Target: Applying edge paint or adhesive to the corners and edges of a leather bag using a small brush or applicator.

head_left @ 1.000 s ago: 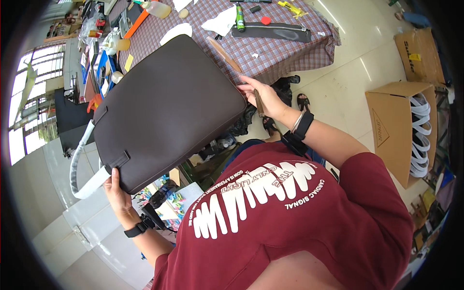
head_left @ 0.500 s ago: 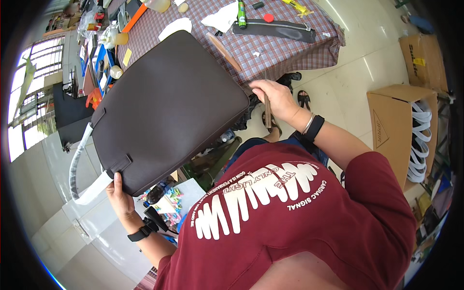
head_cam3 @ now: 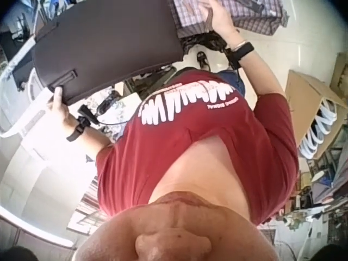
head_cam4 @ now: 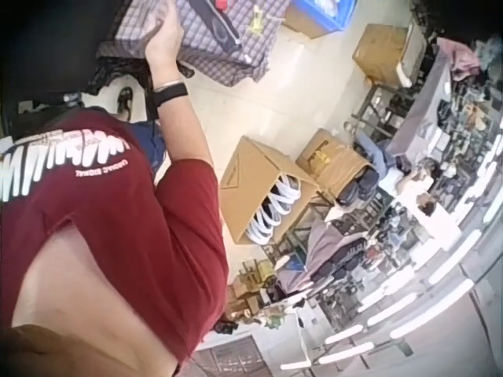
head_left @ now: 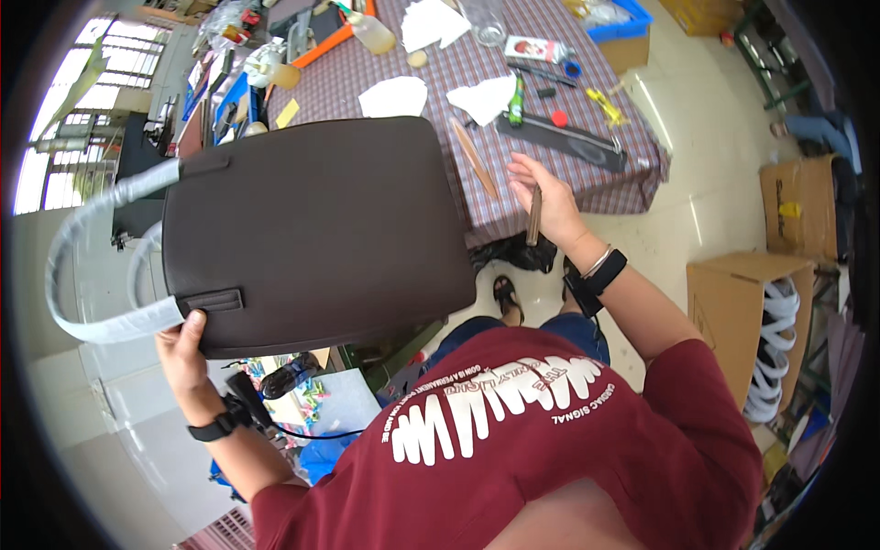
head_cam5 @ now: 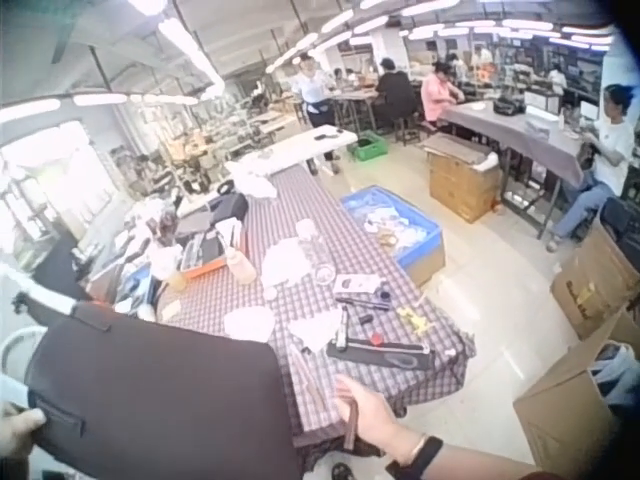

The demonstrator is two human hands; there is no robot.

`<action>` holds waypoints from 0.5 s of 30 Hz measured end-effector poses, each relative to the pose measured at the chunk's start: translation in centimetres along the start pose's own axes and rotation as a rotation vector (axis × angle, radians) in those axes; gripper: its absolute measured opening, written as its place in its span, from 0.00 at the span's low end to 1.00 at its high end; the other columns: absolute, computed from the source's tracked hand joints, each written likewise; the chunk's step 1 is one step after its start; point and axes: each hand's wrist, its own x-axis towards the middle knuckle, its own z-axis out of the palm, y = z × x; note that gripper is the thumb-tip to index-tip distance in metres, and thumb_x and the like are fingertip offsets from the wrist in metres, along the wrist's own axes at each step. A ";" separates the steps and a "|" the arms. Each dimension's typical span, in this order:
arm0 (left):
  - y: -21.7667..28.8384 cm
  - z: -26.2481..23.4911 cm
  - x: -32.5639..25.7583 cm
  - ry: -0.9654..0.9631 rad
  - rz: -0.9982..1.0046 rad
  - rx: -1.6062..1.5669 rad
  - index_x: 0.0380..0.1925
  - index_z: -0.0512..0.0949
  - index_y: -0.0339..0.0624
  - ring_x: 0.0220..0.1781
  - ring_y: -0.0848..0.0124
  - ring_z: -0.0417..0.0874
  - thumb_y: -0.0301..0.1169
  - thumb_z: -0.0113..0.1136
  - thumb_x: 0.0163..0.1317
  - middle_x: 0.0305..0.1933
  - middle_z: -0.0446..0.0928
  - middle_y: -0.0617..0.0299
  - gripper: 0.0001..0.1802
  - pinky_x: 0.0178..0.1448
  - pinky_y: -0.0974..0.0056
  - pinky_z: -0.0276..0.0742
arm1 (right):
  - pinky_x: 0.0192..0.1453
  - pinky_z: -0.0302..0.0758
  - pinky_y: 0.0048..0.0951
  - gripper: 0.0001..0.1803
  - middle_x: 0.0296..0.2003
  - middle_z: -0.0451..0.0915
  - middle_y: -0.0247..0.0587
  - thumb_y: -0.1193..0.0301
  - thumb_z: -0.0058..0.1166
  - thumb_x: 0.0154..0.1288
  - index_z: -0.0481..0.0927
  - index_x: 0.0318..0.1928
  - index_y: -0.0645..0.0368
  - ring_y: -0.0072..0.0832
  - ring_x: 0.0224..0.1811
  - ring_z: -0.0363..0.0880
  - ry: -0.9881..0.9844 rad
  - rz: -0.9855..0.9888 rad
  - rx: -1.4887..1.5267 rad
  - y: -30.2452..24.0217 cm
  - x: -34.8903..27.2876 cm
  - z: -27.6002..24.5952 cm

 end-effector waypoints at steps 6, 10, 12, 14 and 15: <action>3.5 -2.5 6.7 -0.258 0.056 0.021 0.45 0.72 0.29 0.43 0.72 0.76 0.31 0.67 0.46 0.40 0.78 0.59 0.26 0.51 0.67 0.68 | 0.61 0.65 0.29 0.26 0.55 0.69 0.51 0.75 0.51 0.63 0.61 0.59 0.66 0.31 0.58 0.68 0.016 0.058 0.320 -1.1 4.9 1.0; 0.7 -3.7 10.3 -0.185 -0.004 -0.182 0.42 0.74 0.36 0.39 0.76 0.76 0.25 0.72 0.36 0.37 0.77 0.65 0.28 0.45 0.69 0.71 | 0.61 0.63 0.30 0.21 0.54 0.71 0.48 0.70 0.50 0.65 0.67 0.56 0.66 0.31 0.58 0.67 0.095 -0.183 0.071 -1.4 4.0 0.7; 1.2 -2.8 12.6 -0.272 0.005 -0.086 0.38 0.76 0.36 0.37 0.75 0.76 0.23 0.68 0.41 0.34 0.77 0.66 0.20 0.44 0.69 0.72 | 0.58 0.64 0.27 0.22 0.51 0.73 0.46 0.70 0.51 0.65 0.66 0.56 0.67 0.27 0.54 0.69 0.126 -0.093 0.161 -2.8 1.6 0.6; -1.1 -2.5 15.4 -0.353 -0.008 -0.037 0.36 0.77 0.35 0.36 0.74 0.78 0.22 0.65 0.45 0.34 0.78 0.65 0.14 0.45 0.68 0.73 | 0.58 0.65 0.26 0.26 0.52 0.72 0.49 0.70 0.51 0.65 0.62 0.60 0.68 0.27 0.54 0.70 0.024 0.179 0.191 -4.4 -1.0 0.7; -2.5 -1.8 16.6 -0.391 0.034 -0.148 0.38 0.78 0.34 0.37 0.74 0.78 0.21 0.63 0.46 0.36 0.79 0.64 0.15 0.46 0.67 0.72 | 0.56 0.67 0.25 0.28 0.51 0.73 0.50 0.71 0.52 0.64 0.60 0.61 0.68 0.26 0.52 0.71 0.056 0.160 0.216 -4.3 -1.9 1.5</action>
